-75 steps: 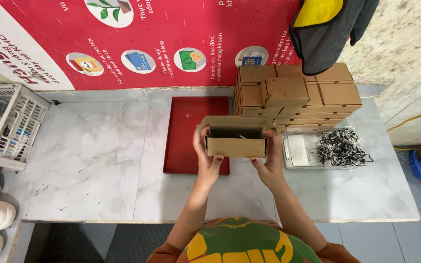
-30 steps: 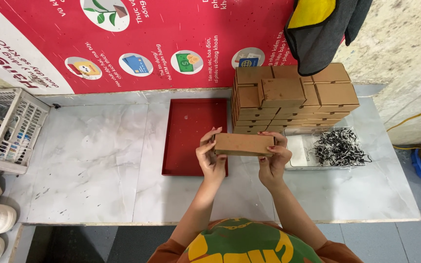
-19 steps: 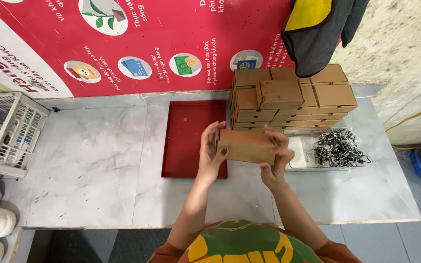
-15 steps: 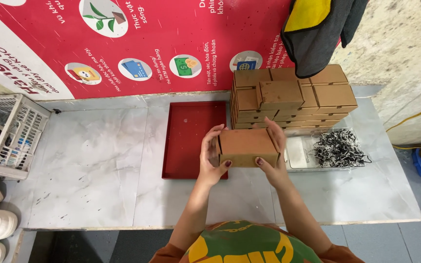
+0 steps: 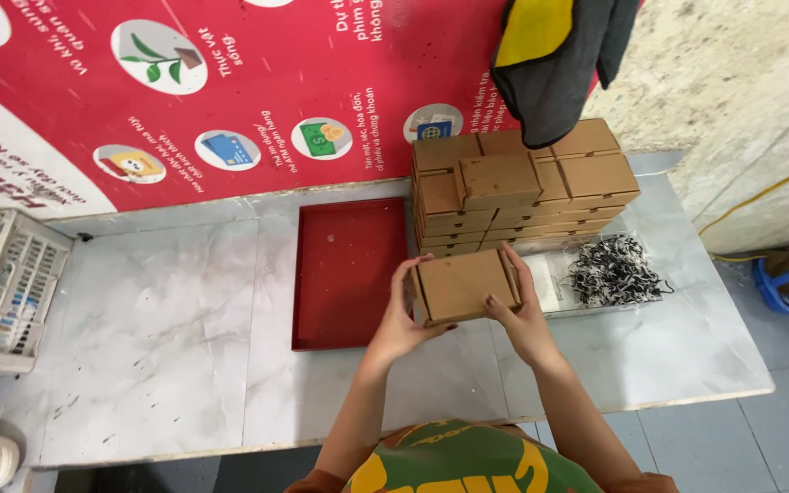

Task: Folding cardboard boxes and packing candles with decorative filling.

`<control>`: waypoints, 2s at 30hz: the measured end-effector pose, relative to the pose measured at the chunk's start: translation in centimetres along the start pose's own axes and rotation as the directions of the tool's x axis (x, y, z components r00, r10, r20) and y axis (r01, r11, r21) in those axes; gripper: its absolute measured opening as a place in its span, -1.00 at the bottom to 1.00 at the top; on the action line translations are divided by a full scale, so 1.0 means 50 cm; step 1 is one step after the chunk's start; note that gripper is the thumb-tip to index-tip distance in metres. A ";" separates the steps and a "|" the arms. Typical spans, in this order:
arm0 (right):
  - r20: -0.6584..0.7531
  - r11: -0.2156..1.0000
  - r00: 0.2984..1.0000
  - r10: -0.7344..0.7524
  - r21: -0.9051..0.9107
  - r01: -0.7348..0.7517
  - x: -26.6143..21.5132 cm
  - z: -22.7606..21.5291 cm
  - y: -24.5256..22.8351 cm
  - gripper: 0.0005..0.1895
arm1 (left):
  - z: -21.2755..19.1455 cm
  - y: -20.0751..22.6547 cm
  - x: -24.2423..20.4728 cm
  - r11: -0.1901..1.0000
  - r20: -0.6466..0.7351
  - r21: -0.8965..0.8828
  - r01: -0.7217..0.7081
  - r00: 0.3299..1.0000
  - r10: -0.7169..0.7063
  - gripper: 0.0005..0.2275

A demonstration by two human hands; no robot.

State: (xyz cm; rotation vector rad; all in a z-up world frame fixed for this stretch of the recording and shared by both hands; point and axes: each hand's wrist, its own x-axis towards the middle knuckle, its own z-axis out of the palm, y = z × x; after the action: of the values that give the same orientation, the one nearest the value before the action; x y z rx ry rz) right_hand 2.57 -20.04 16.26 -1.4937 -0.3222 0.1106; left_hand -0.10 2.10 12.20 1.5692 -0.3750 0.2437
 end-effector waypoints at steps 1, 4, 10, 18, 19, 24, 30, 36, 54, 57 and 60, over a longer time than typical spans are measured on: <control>-0.010 1.000 1.000 -0.001 -0.001 0.001 -0.003 -0.007 0.001 -0.11 | 0.011 0.005 0.008 1.000 0.009 -0.003 -0.001 1.000 0.001 0.07; -0.174 0.989 0.976 0.133 0.093 -0.118 -0.006 -0.059 0.042 -0.17 | 0.036 0.027 0.034 0.996 0.093 0.089 -0.017 0.996 0.009 0.10; -0.562 0.962 0.826 0.051 0.249 0.110 0.047 -0.254 0.075 -0.35 | 0.050 0.006 0.100 0.967 0.070 0.250 0.052 0.995 -0.072 -0.21; -0.583 0.992 0.803 -0.123 -0.105 0.076 0.277 -0.397 0.061 -0.37 | 0.082 -0.068 0.251 0.740 -0.052 0.669 0.065 0.998 -0.041 -0.38; -0.580 0.991 0.805 -0.123 -0.106 0.076 0.299 -0.408 0.083 -0.37 | 0.088 -0.069 0.260 0.740 -0.055 0.669 0.067 0.998 -0.041 -0.38; -0.453 0.882 0.865 -0.216 -0.470 -0.026 0.348 -0.400 0.064 -0.48 | 0.106 -0.053 0.280 0.668 -0.085 0.714 0.209 0.973 -0.214 -0.42; -0.312 0.634 0.817 -0.484 -0.769 0.081 0.371 -0.417 0.109 -0.51 | 0.109 -0.073 0.288 0.615 -0.085 0.762 0.203 0.973 -0.215 -0.40; -0.348 0.702 0.828 -0.440 -0.708 0.076 0.360 -0.397 0.077 -0.54 | 0.117 -0.054 0.292 0.613 -0.092 0.779 0.134 0.991 -0.100 -0.40; -0.240 0.800 0.919 -0.311 -0.589 0.117 0.366 -0.462 0.112 -0.49 | 0.122 -0.073 0.308 0.636 -0.167 0.751 0.178 0.983 -0.077 -0.54; -0.239 0.850 0.958 -0.157 -0.526 0.008 0.354 -0.458 0.057 -0.44 | 0.116 -0.076 0.312 0.671 -0.210 0.717 0.190 0.976 -0.051 -0.60; -0.239 0.870 0.970 -0.054 -0.488 -0.071 0.345 -0.455 0.033 -0.41 | 0.113 -0.086 0.310 0.679 -0.228 0.696 0.233 0.969 -0.100 -0.61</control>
State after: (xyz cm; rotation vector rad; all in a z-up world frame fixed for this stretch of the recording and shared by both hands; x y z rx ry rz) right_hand 25.56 -37.09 16.07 -1.9965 -0.1445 -0.1647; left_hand 15.36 -4.85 13.94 2.3335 0.0319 0.4145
